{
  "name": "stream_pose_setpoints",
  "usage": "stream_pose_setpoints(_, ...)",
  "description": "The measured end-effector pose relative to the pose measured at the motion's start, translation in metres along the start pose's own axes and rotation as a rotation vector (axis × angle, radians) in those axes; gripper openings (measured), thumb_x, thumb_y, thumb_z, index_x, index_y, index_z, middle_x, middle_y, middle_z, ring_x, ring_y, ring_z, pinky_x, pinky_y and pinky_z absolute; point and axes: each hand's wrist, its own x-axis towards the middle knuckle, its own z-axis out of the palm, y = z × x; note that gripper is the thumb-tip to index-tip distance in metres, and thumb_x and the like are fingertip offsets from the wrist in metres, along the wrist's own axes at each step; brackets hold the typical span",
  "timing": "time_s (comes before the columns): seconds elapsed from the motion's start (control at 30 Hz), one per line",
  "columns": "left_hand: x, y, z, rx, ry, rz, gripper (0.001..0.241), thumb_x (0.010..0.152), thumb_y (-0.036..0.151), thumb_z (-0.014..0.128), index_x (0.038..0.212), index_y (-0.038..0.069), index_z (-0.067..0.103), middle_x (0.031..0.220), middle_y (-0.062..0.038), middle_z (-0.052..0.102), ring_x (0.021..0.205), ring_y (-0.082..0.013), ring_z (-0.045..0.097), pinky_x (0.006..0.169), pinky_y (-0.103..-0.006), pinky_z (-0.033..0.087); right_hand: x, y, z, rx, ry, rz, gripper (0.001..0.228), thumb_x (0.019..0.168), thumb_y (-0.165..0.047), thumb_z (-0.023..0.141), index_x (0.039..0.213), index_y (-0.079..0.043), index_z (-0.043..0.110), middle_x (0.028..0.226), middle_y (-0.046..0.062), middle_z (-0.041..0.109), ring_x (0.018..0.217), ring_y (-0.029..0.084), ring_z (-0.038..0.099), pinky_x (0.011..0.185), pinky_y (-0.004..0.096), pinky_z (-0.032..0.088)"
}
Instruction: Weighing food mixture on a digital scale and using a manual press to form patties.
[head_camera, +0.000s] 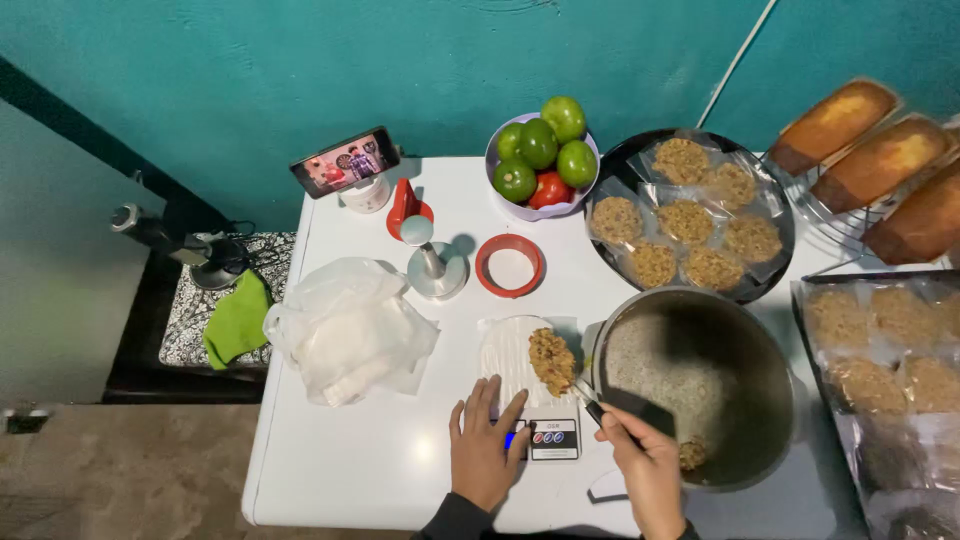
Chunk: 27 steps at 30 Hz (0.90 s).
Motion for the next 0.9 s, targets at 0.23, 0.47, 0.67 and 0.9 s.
stream_pose_setpoints(0.23,-0.003,-0.012,-0.005,0.023,-0.001,0.049,0.061,0.091,0.049,0.067,0.144,0.022,0.059,0.157,-0.019,0.037,0.145,-0.0425,0.028,0.112,-0.0604,0.02,-0.028,-0.005,0.07,-0.597,0.122,-0.549,0.028,0.098,-0.019,0.064,0.123,-0.009,0.073,0.083,0.007,0.065,0.064,0.022,0.063,0.059,0.032,0.05)
stream_pose_setpoints(0.47,0.001,-0.015,-0.017,-0.001,-0.054,0.076,0.066,0.091,0.051,0.068,0.149,0.022,0.054,0.158,-0.022,0.034,0.145,-0.0442,0.027,0.11,-0.0613,0.021,-0.026,0.035,0.083,-0.994,0.089,-0.546,0.049,0.09,-0.006,0.058,0.138,-0.014,0.056,0.116,0.015,0.058,0.091,0.04,0.067,0.074,0.048,0.055)
stream_pose_setpoints(0.67,-0.003,-0.018,-0.014,-0.021,-0.043,0.091,0.066,0.09,0.051,0.068,0.148,0.022,0.055,0.158,-0.022,0.034,0.146,-0.0438,0.026,0.111,-0.0603,0.021,-0.026,0.038,0.085,-0.97,0.107,-0.523,0.051,0.09,-0.004,0.057,0.141,-0.011,0.055,0.118,0.019,0.056,0.097,0.043,0.065,0.078,0.049,0.053)
stream_pose_setpoints(0.9,-0.003,-0.018,-0.011,-0.044,-0.037,0.061,0.067,0.087,0.052,0.072,0.145,0.022,0.057,0.156,-0.022,0.034,0.144,-0.0439,0.026,0.109,-0.0601,0.021,-0.017,0.04,0.08,-0.902,0.083,-0.589,0.044,0.094,-0.009,0.057,0.138,-0.013,0.056,0.125,0.019,0.054,0.098,0.045,0.064,0.077,0.05,0.054)
